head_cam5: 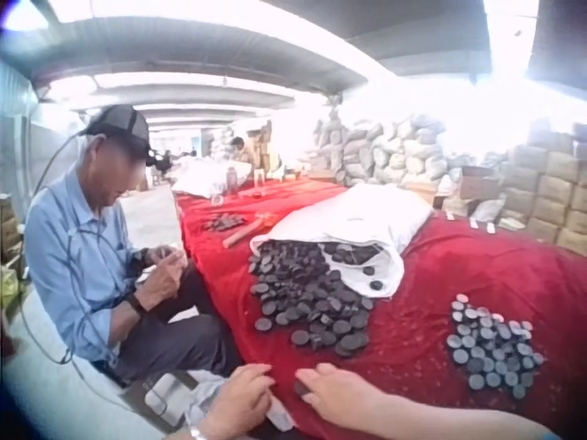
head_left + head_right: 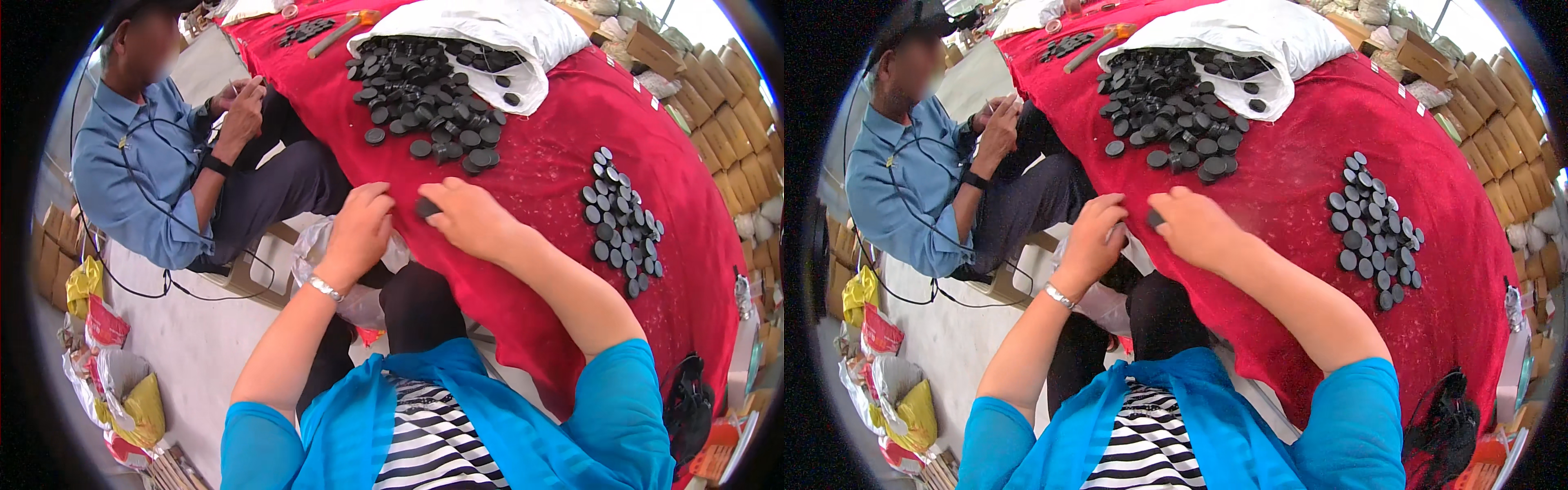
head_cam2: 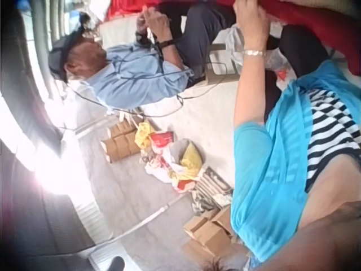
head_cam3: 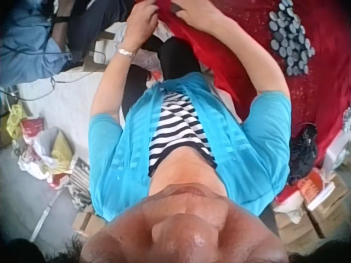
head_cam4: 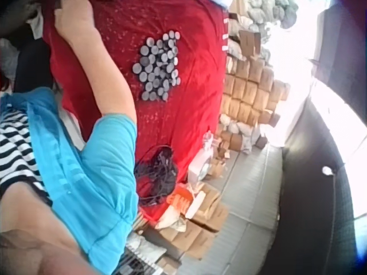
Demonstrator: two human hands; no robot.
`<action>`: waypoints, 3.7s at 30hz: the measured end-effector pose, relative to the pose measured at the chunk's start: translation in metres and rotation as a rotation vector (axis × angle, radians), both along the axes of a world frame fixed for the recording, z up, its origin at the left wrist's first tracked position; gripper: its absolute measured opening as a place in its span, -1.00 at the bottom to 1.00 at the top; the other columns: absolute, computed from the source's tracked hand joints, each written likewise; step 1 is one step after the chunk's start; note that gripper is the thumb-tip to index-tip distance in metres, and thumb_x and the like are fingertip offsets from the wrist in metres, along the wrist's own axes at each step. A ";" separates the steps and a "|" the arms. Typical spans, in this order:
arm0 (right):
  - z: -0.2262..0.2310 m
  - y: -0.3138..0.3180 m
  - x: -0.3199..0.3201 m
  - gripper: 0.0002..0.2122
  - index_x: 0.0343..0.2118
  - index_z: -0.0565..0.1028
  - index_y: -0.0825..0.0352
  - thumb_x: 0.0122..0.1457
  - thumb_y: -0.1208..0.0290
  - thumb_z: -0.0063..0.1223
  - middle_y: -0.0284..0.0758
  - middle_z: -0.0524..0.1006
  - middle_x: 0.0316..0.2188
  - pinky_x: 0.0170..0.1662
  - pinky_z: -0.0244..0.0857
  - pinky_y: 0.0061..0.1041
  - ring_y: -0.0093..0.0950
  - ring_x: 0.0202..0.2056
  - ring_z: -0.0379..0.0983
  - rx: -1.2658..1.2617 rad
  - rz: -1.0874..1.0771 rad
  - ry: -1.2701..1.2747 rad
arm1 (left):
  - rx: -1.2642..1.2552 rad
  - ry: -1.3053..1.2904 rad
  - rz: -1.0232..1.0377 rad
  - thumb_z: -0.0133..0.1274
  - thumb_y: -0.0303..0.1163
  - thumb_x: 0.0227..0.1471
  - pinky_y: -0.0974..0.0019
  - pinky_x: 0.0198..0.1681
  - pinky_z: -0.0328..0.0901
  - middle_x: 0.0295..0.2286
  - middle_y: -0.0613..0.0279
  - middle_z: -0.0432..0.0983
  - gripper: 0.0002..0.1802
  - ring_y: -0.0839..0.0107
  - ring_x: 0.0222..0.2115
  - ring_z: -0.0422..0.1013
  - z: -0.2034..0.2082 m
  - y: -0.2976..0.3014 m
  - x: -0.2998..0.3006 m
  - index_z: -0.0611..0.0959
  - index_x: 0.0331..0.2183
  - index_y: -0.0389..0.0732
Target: Assembling small black plastic circular parts by pairing them together.
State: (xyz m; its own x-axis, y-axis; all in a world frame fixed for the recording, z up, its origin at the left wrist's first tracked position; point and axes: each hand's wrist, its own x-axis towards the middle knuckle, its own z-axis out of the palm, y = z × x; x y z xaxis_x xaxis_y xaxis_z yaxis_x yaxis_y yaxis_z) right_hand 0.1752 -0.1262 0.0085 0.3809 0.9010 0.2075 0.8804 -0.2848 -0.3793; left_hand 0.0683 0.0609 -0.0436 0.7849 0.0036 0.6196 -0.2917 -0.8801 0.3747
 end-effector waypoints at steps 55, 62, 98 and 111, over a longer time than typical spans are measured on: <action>-0.012 0.005 0.082 -0.84 -0.26 0.47 0.31 0.07 0.52 -0.03 -0.19 0.47 -0.33 -0.27 0.37 -0.24 -0.16 -0.31 0.46 0.427 -0.125 -0.006 | 0.207 0.246 -0.032 0.33 -0.08 -0.33 0.01 0.15 0.08 0.08 -0.06 0.21 -0.16 -0.05 0.14 0.10 0.041 -0.009 0.082 0.43 0.02 -0.17; -0.010 -0.007 0.108 -0.62 -0.05 0.39 0.30 0.08 0.28 0.06 -0.13 0.46 -0.27 -0.22 0.35 -0.21 -0.10 -0.27 0.45 0.302 -0.497 -0.099 | 0.017 0.216 0.079 0.30 -0.10 -0.29 0.01 0.08 0.15 0.02 -0.06 0.27 -0.28 -0.01 0.09 0.15 0.043 -0.027 0.095 0.50 -0.03 -0.14; -0.014 0.017 0.048 -0.85 -0.25 0.52 0.37 0.10 0.56 0.05 -0.24 0.50 -0.41 -0.30 0.36 -0.50 -0.40 -0.40 0.48 0.461 0.001 0.256 | -0.262 0.012 0.143 0.05 -0.58 -0.13 0.28 -0.30 0.34 -0.44 0.09 0.51 -0.90 0.19 -0.42 0.46 0.039 0.012 0.045 0.56 -0.43 -0.31; -0.033 -0.007 0.123 -0.85 -0.28 0.51 0.35 0.10 0.45 0.02 -0.16 0.53 -0.42 -0.28 0.34 -0.39 -0.24 -0.35 0.48 0.530 -0.360 0.281 | 0.244 0.353 0.122 0.00 -0.56 -0.16 0.08 -0.28 0.38 -0.33 -0.08 0.37 -0.71 -0.05 -0.37 0.43 0.038 -0.031 0.141 0.52 -0.27 -0.24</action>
State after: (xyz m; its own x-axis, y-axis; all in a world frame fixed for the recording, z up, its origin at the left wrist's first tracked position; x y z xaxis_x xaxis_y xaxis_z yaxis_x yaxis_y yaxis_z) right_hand 0.2984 -0.1330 -0.0240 0.7402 0.5134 0.4342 0.6143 -0.2540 -0.7471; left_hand 0.2094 0.0303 -0.0056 0.9515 -0.0032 0.3077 -0.0711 -0.9751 0.2098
